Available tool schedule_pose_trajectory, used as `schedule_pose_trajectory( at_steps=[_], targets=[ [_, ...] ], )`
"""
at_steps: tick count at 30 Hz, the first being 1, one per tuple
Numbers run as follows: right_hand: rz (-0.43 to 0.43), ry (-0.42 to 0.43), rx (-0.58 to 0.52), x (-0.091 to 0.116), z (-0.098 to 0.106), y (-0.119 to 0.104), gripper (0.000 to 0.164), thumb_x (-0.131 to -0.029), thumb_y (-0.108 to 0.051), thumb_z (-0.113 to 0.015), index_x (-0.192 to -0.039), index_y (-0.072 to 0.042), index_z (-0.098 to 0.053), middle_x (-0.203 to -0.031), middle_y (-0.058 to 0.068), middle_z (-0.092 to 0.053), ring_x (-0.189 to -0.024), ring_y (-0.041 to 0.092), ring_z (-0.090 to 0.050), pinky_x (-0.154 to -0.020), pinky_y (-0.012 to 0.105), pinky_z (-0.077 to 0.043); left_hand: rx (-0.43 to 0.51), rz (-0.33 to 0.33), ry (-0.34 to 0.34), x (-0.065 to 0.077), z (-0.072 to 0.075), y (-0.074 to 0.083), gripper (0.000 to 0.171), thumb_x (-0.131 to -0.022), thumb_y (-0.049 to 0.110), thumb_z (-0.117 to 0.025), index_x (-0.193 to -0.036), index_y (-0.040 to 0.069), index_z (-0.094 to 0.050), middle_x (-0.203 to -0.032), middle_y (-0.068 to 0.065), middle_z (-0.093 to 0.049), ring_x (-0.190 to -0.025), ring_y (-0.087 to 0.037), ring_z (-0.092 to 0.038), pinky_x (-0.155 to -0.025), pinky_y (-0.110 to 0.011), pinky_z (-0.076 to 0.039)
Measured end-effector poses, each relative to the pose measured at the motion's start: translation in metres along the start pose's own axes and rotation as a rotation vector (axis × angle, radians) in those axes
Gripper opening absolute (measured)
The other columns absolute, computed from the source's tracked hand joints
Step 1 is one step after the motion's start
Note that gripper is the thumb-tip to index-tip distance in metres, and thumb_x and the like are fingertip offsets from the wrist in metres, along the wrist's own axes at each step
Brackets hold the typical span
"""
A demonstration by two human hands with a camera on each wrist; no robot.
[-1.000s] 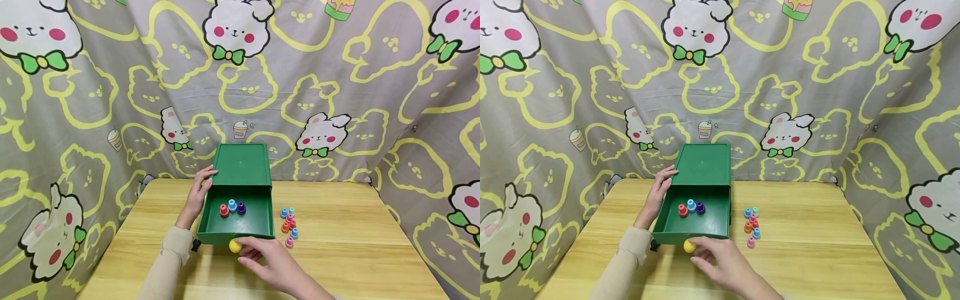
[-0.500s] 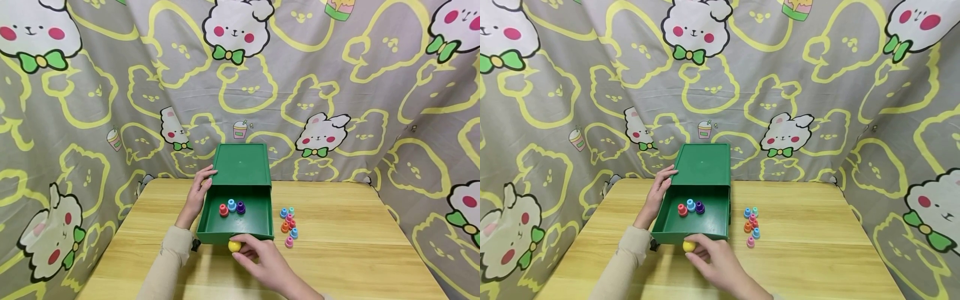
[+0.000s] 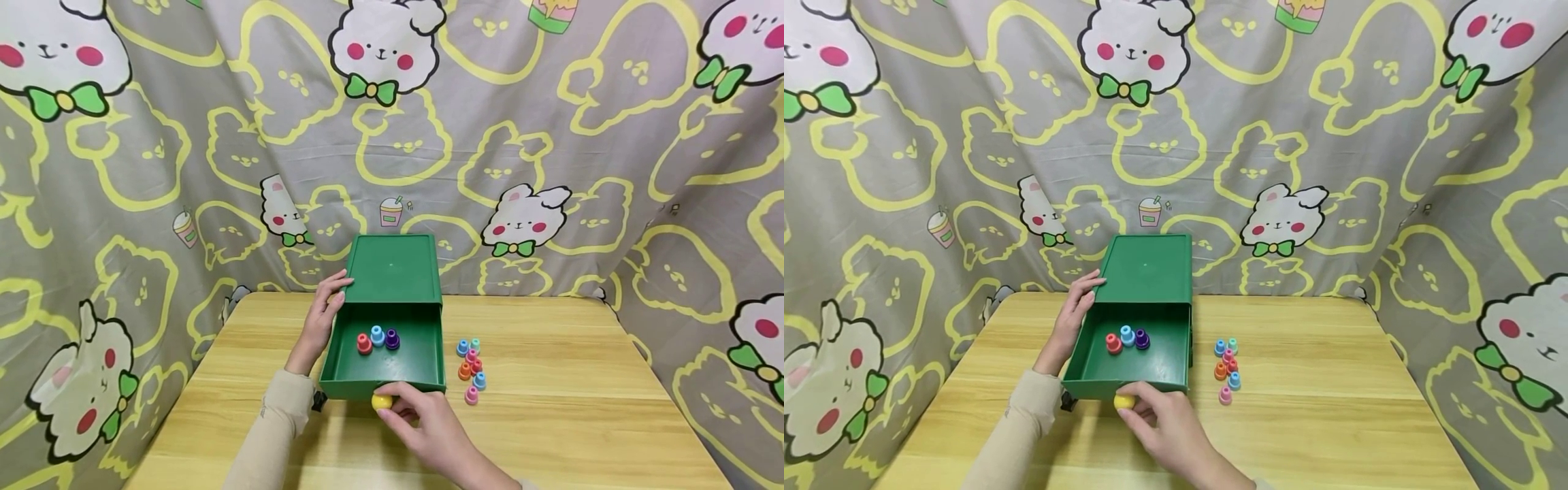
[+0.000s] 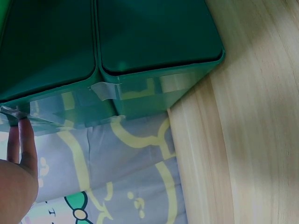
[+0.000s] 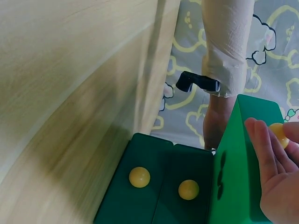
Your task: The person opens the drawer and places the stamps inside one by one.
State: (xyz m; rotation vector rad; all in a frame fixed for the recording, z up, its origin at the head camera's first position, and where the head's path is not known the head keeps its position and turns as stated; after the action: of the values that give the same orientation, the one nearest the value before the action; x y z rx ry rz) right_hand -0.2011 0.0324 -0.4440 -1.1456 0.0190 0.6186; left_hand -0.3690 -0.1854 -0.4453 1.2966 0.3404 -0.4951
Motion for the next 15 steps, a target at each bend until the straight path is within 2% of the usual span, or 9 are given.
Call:
schedule_pose_trajectory(
  at_steps=[7, 15],
  targets=[
    [-0.021, 0.001, -0.001, -0.0028, 0.0037, 0.0019, 0.016, -0.103, -0.032, -0.066, -0.116, -0.025, -0.071, -0.093, -0.005, -0.076, -0.080, -0.001, -0.068, -0.073, 0.023, -0.059, 0.006, -0.009, 0.000, 0.0002, -0.0008, 0.0004, 0.034, -0.110, 0.016, -0.044, -0.140, 0.011, -0.060, -0.162, -0.004, -0.038, -0.139, -0.022, -0.041, -0.117, -0.059, -0.026],
    [0.009, 0.031, 0.014, -0.0094, 0.0087, 0.0048, 0.015, -0.101, -0.031, -0.069, -0.115, -0.026, -0.071, -0.090, -0.003, -0.076, -0.077, 0.000, -0.068, -0.071, 0.023, -0.059, -0.002, 0.000, -0.003, 0.0004, -0.0004, 0.0024, 0.034, -0.111, 0.018, -0.045, -0.141, 0.014, -0.059, -0.163, -0.003, -0.037, -0.140, -0.024, -0.040, -0.118, -0.060, -0.026]
  ],
)
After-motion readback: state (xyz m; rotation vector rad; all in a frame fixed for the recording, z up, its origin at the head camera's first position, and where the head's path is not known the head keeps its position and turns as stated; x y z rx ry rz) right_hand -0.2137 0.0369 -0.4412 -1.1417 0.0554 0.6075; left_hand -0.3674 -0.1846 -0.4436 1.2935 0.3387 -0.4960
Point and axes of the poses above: each hand's wrist, its own x-axis away from the middle knuckle, its own z-axis out of the back of the hand, y = z × x, the point moved 6 cm from there along -x, towards the middle knuckle
